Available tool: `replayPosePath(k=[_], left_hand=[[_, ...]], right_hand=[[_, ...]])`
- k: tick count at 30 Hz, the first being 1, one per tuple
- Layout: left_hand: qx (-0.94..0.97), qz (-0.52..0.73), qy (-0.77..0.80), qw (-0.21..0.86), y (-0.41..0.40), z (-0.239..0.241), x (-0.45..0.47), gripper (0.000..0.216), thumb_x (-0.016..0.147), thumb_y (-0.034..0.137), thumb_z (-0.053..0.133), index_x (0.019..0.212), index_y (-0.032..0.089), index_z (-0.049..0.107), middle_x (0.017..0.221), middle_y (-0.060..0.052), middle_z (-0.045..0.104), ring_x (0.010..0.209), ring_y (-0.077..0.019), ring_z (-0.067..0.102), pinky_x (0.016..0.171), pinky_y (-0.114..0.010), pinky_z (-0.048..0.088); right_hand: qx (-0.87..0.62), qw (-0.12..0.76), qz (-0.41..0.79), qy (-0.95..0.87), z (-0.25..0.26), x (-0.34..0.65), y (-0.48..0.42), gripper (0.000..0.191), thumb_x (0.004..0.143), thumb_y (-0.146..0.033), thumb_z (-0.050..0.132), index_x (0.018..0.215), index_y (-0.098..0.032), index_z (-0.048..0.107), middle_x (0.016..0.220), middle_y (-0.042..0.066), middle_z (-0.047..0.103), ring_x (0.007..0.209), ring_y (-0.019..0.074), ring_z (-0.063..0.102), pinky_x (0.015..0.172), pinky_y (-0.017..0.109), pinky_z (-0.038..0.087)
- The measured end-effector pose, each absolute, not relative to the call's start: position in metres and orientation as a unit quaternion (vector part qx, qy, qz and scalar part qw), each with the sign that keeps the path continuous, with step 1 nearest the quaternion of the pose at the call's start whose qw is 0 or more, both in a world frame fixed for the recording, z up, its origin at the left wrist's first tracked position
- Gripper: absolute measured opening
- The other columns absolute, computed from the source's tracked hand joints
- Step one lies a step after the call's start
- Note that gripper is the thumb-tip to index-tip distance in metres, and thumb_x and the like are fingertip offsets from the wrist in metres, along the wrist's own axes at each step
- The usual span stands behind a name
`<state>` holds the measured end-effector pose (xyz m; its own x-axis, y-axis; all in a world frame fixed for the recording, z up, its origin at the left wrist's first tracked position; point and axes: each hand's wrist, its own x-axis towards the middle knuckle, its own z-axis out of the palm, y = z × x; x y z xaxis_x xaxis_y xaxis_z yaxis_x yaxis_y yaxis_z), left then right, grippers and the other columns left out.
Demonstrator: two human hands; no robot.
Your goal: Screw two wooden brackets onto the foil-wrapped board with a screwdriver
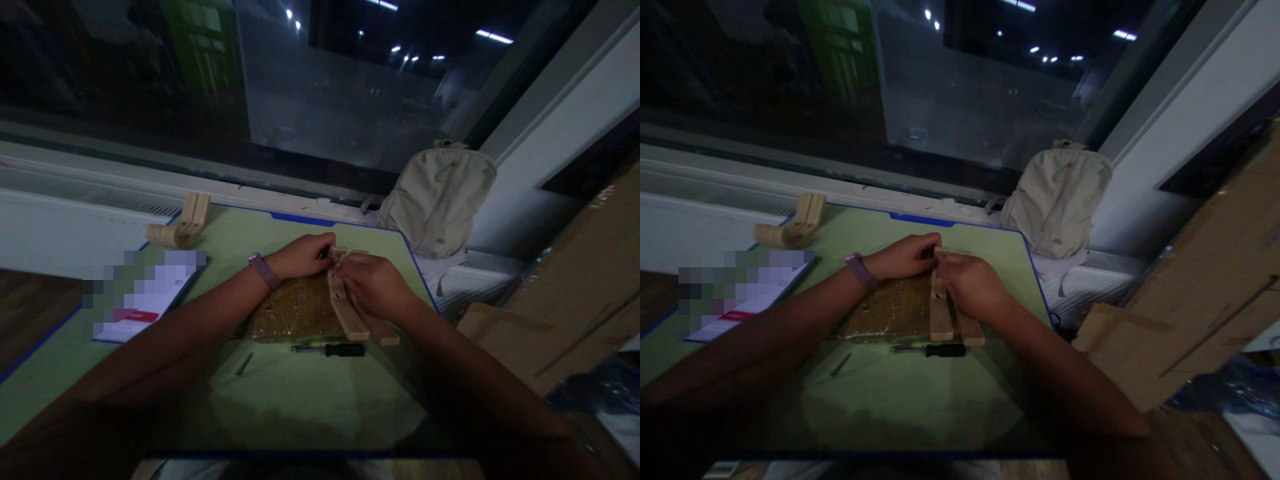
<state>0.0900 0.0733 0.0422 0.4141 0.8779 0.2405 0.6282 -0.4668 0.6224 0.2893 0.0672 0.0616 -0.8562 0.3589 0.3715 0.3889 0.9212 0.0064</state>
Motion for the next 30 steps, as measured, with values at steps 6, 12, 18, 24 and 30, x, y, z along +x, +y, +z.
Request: replayPosePath(k=[6, 12, 18, 24, 30], left_hand=[[0.815, 0.252, 0.483, 0.200, 0.0708, 0.0471, 0.0908, 0.015, 0.082, 0.022, 0.058, 0.077, 0.021, 0.044, 0.068, 0.002, 0.055, 0.064, -0.0158, 0.050, 0.060, -0.026, 0.031], [0.820, 0.249, 0.477, 0.193, 0.0715, 0.0485, 0.0899, 0.012, 0.083, 0.022, 0.057, 0.078, 0.020, 0.047, 0.070, 0.002, 0.057, 0.066, -0.0159, 0.052, 0.060, -0.026, 0.032], [0.821, 0.258, 0.468, 0.201, 0.0740, 0.0470, 0.0874, 0.010, 0.086, 0.023, 0.054, 0.079, 0.019, 0.048, 0.072, 0.001, 0.058, 0.067, -0.0157, 0.052, 0.061, -0.025, 0.032], [0.822, 0.265, 0.456, 0.215, 0.0740, 0.0450, 0.0887, 0.003, 0.086, 0.020, 0.053, 0.084, 0.018, 0.053, 0.076, 0.000, 0.062, 0.072, -0.0162, 0.055, 0.065, -0.025, 0.036], [0.817, 0.276, 0.458, 0.215, 0.0746, 0.0427, 0.0905, 0.006, 0.087, 0.023, 0.054, 0.083, 0.018, 0.053, 0.075, 0.000, 0.061, 0.071, -0.0163, 0.055, 0.064, -0.025, 0.034]], right_hand=[[-0.173, 0.181, -0.032, -0.968, 0.0615, 0.2895, 0.0695, 0.021, 0.087, -0.005, 0.052, 0.083, -0.015, 0.070, 0.087, 0.009, 0.073, 0.083, 0.0208, 0.065, 0.078, 0.032, 0.050], [-0.193, 0.171, -0.023, -0.966, 0.0628, 0.2882, 0.0685, 0.021, 0.086, -0.004, 0.052, 0.082, -0.014, 0.070, 0.088, 0.009, 0.072, 0.084, 0.0208, 0.065, 0.079, 0.033, 0.050], [-0.223, 0.158, -0.001, -0.962, 0.0643, 0.2870, 0.0674, 0.017, 0.084, -0.003, 0.055, 0.081, -0.011, 0.070, 0.086, 0.012, 0.073, 0.083, 0.0213, 0.065, 0.078, 0.032, 0.049], [-0.253, 0.164, 0.025, -0.953, 0.0647, 0.2861, 0.0664, 0.018, 0.085, -0.004, 0.054, 0.082, -0.012, 0.070, 0.087, 0.011, 0.073, 0.083, 0.0207, 0.065, 0.077, 0.031, 0.047], [-0.260, 0.175, 0.036, -0.949, 0.0648, 0.2846, 0.0657, 0.019, 0.083, -0.003, 0.053, 0.077, -0.014, 0.067, 0.085, 0.009, 0.072, 0.080, 0.0203, 0.063, 0.076, 0.031, 0.046]])
